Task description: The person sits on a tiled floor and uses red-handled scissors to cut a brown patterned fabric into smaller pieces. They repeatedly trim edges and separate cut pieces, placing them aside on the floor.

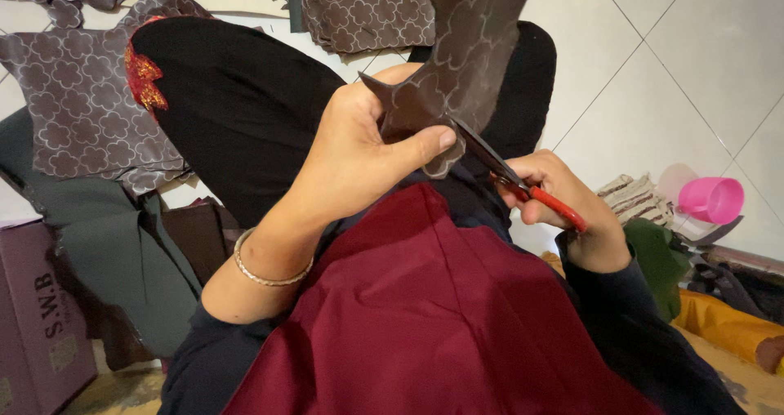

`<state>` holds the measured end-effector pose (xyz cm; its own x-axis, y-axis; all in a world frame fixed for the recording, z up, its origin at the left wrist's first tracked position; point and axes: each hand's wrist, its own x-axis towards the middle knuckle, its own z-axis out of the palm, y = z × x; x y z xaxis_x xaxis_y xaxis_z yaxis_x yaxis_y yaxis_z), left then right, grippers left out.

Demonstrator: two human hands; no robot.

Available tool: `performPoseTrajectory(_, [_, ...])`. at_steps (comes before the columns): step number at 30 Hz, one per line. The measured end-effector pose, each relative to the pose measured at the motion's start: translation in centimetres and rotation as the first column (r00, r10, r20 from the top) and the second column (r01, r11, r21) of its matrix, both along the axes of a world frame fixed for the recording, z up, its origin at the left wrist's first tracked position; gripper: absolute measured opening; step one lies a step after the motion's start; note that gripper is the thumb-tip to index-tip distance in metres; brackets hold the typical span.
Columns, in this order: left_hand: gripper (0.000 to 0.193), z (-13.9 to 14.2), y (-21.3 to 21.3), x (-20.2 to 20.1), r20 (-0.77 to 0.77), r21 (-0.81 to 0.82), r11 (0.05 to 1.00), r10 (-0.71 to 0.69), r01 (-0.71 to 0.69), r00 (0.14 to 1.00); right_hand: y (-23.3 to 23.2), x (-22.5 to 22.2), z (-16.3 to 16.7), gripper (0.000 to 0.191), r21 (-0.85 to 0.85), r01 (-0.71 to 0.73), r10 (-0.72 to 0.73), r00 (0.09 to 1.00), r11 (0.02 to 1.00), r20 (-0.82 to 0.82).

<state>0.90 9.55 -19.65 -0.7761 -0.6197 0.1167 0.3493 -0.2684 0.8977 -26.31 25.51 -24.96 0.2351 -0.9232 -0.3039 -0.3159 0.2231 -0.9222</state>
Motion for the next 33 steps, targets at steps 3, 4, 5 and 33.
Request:
performPoseTrajectory(3, [0.027, -0.4, -0.1, -0.2, 0.005, -0.039, 0.999, 0.008, -0.008, 1.000, -0.3, 0.5, 0.8, 0.091, 0.053, -0.034, 0.031, 0.998, 0.998, 0.060])
performPoseTrajectory(4, [0.024, -0.5, -0.2, -0.2, 0.012, -0.068, 0.998, 0.010, -0.009, 1.000, -0.3, 0.7, 1.1, 0.093, 0.073, -0.044, 0.039, 0.996, 0.996, 0.075])
performPoseTrajectory(5, [0.023, -0.6, -0.3, -0.2, 0.011, -0.054, 0.998, -0.005, 0.006, 1.000, -0.3, 1.0, 1.4, 0.093, 0.081, -0.049, 0.041, 0.994, 0.995, 0.099])
performPoseTrajectory(33, [0.014, -2.4, -1.2, -1.0, -0.005, 0.093, 0.993, -0.071, 0.071, 0.997, -0.2, 0.3, 0.2, 0.083, 0.066, -0.062, 0.050, 0.985, 0.996, 0.166])
